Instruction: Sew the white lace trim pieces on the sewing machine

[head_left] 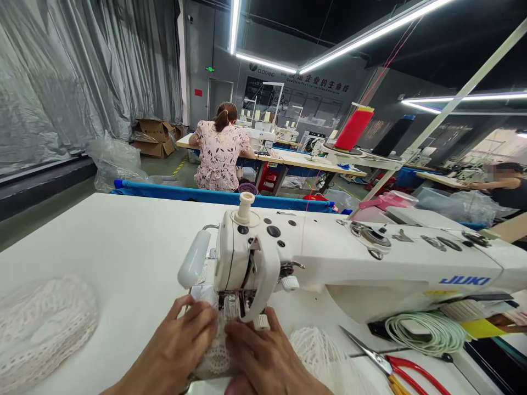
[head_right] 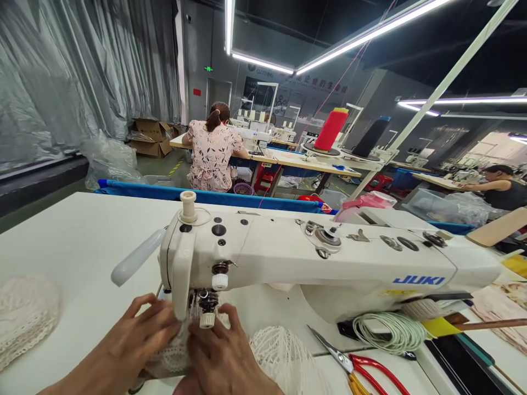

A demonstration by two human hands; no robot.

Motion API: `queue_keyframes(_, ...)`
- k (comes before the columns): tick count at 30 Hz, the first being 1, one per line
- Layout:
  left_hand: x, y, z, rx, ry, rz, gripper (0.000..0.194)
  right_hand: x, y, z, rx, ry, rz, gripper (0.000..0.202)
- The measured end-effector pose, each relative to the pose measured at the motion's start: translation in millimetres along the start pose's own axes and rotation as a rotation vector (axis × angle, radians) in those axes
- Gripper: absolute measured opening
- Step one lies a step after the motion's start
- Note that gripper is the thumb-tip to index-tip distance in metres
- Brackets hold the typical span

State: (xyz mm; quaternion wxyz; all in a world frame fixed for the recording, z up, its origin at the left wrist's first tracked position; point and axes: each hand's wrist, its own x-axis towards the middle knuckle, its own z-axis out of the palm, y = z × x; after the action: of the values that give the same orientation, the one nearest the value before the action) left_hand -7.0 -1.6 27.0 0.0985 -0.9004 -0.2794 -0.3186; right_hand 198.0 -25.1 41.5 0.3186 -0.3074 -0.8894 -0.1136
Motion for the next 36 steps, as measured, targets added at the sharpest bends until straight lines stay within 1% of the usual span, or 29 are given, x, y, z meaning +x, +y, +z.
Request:
queue_keyframes(2,-3,10,-1.0,-0.116,0.058,0.01,0.03,-3,-5,4,-0.006,0.039,-0.012,0.027)
queue_keyframes(3,-4,13,-0.4,-0.152,0.09,0.014,0.035,-4,-8,6,-0.018,0.044,-0.009,0.028)
queue_keyframes(5,-7,18,1.9,-0.146,0.135,0.012,0.046,-5,-12,8,-0.041,0.033,0.003,0.029)
queue_keyframes(7,-10,17,3.7,-0.143,0.142,-0.002,0.049,-4,-15,9,-0.045,0.058,0.002,0.031)
queue_keyframes(8,-11,16,4.0,-0.146,0.133,0.0,0.046,-4,-15,8,-0.04,0.081,0.001,0.031)
queue_keyframes(11,-13,12,2.7,-0.117,0.035,0.015,0.024,-3,-15,7,0.002,0.116,-0.015,0.028)
queue_keyframes(12,-13,11,1.7,-0.092,0.012,0.017,0.019,-2,-15,6,0.013,0.111,-0.015,0.027)
queue_keyframes(13,-12,11,0.3,-0.071,-0.004,0.019,0.017,-2,-15,6,0.019,0.104,-0.011,0.025)
queue_keyframes(16,-5,12,-6.0,-0.093,0.032,0.023,0.028,-2,-15,7,0.038,0.06,0.015,0.025)
queue_keyframes(19,1,12,-13.6,-0.151,0.064,0.021,0.039,-1,-15,6,0.054,-0.007,0.041,0.035)
queue_keyframes(23,0,10,-17.8,-0.099,0.048,-0.001,0.034,1,-14,3,0.03,-0.054,0.049,0.037)
queue_keyframes(26,-4,10,-13.9,-0.049,0.08,0.02,0.03,2,-14,3,0.009,-0.059,0.049,0.038)
queue_keyframes(28,-10,11,-8.6,-0.019,0.099,0.029,0.029,0,-14,5,-0.006,-0.05,0.049,0.034)
queue_keyframes(32,-23,12,4.0,-0.033,0.055,0.04,0.027,-4,-12,5,-0.021,-0.037,0.057,0.024)
queue_keyframes(36,-30,13,9.2,-0.031,0.023,0.012,0.026,-5,-10,0,0.002,-0.043,0.058,0.025)
